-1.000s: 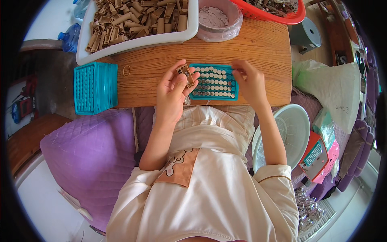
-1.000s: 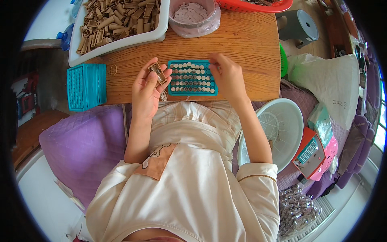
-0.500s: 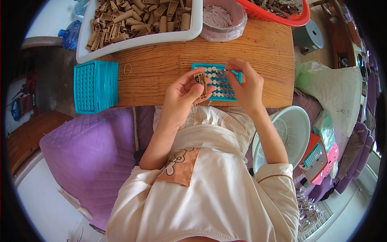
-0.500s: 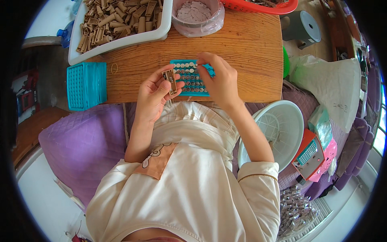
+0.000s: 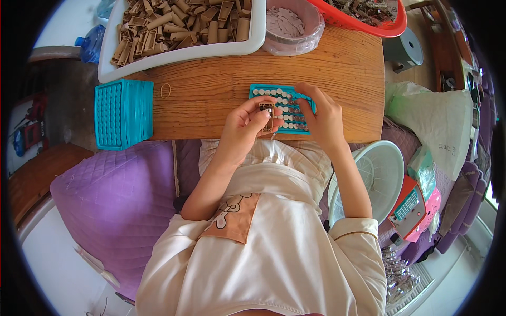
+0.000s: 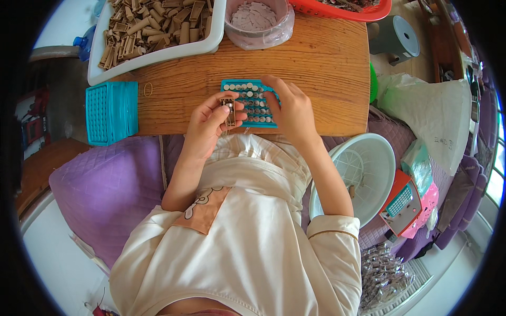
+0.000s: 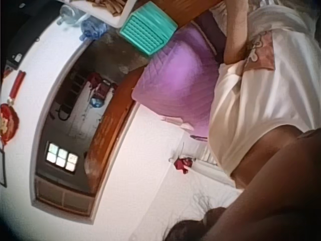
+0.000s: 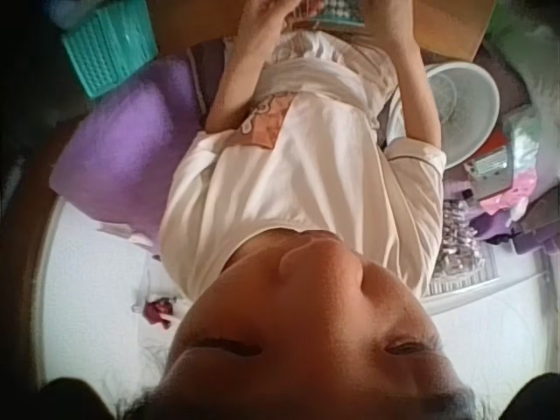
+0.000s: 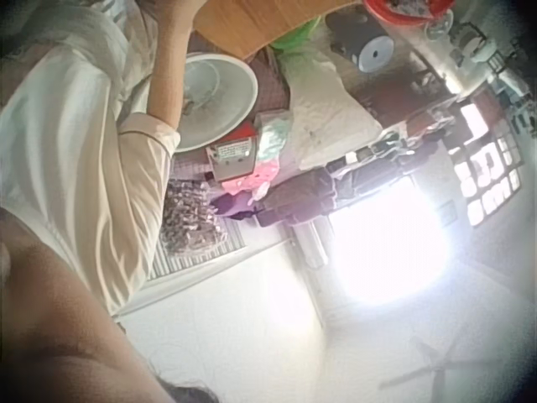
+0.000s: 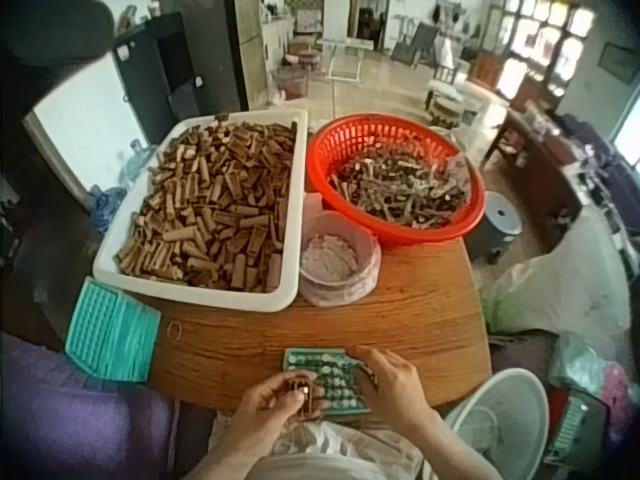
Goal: The person assembles small electronic units by taking components from trays, inserting light and battery parts into cylindrical plastic housings, and snapping the halves together by hand.
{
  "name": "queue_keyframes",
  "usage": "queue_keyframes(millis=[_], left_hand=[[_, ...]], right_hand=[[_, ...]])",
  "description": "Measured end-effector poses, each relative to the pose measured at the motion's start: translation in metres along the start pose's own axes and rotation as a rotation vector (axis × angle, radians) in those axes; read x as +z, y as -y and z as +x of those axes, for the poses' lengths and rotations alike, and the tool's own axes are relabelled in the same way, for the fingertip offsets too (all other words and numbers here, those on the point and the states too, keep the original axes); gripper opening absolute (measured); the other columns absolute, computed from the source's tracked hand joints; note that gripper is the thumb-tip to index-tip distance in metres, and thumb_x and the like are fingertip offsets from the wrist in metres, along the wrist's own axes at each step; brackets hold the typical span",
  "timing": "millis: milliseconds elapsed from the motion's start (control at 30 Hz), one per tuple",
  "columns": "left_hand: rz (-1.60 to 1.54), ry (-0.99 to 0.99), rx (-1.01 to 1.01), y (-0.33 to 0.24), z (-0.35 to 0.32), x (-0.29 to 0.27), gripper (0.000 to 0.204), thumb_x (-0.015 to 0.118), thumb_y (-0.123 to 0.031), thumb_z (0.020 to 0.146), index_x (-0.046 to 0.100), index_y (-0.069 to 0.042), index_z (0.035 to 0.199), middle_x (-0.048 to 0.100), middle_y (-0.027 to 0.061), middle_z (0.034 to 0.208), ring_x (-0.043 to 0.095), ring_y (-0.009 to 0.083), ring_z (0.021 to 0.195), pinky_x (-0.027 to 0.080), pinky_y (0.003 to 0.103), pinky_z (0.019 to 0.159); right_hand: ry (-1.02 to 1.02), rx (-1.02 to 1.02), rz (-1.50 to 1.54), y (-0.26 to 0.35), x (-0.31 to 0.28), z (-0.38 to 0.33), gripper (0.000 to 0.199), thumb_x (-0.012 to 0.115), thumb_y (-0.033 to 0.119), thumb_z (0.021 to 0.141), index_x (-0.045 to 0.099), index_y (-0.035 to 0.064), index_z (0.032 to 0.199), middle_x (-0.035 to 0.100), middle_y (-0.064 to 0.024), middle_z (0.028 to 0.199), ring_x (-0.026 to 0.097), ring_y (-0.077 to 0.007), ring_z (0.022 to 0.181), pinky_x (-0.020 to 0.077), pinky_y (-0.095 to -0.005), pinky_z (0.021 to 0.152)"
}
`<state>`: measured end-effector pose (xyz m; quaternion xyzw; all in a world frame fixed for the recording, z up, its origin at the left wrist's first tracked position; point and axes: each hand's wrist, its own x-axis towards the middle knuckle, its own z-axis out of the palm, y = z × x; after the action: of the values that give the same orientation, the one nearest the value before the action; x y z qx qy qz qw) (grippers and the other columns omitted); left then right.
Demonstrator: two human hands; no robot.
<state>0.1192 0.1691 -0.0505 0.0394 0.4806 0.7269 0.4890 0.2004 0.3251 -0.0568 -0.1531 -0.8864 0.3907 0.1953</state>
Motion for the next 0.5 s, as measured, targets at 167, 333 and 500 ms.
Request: queue_keyframes(millis=[167, 333, 500], left_hand=[[0.038, 0.01, 0.008, -0.001, 0.001, 0.001, 0.024, 0.044, -0.01, 0.083, 0.049, -0.001, 0.106, 0.056, 0.0087, 0.092, 0.058, 0.0169, 0.082, 0.048, 0.028, 0.073], [0.048, 0.045, 0.027, -0.002, -0.001, 0.0, 0.024, 0.042, -0.005, 0.081, 0.049, -0.001, 0.104, 0.055, 0.0081, 0.091, 0.058, 0.0172, 0.082, 0.048, 0.028, 0.073], [0.007, 0.035, -0.012, -0.007, -0.001, 0.008, 0.026, 0.039, -0.001, 0.081, 0.047, 0.002, 0.105, 0.054, 0.0062, 0.087, 0.056, 0.0112, 0.079, 0.046, 0.023, 0.069]], right_hand=[[0.142, -0.121, -0.358, -0.02, 0.003, -0.003, 0.021, 0.057, 0.006, 0.072, 0.054, 0.0065, 0.092, 0.059, -0.0077, 0.076, 0.057, -0.0245, 0.07, 0.0462, -0.0341, 0.059], [0.052, -0.064, -0.186, -0.002, 0.0, 0.003, 0.02, 0.059, 0.002, 0.069, 0.055, 0.0063, 0.088, 0.059, -0.0083, 0.076, 0.057, -0.0235, 0.069, 0.0466, -0.0318, 0.059], [-0.27, -0.017, 0.262, 0.029, 0.008, -0.008, 0.021, 0.06, -0.005, 0.067, 0.054, 0.0043, 0.086, 0.059, -0.0095, 0.078, 0.059, -0.0221, 0.069, 0.0478, -0.0292, 0.059]])
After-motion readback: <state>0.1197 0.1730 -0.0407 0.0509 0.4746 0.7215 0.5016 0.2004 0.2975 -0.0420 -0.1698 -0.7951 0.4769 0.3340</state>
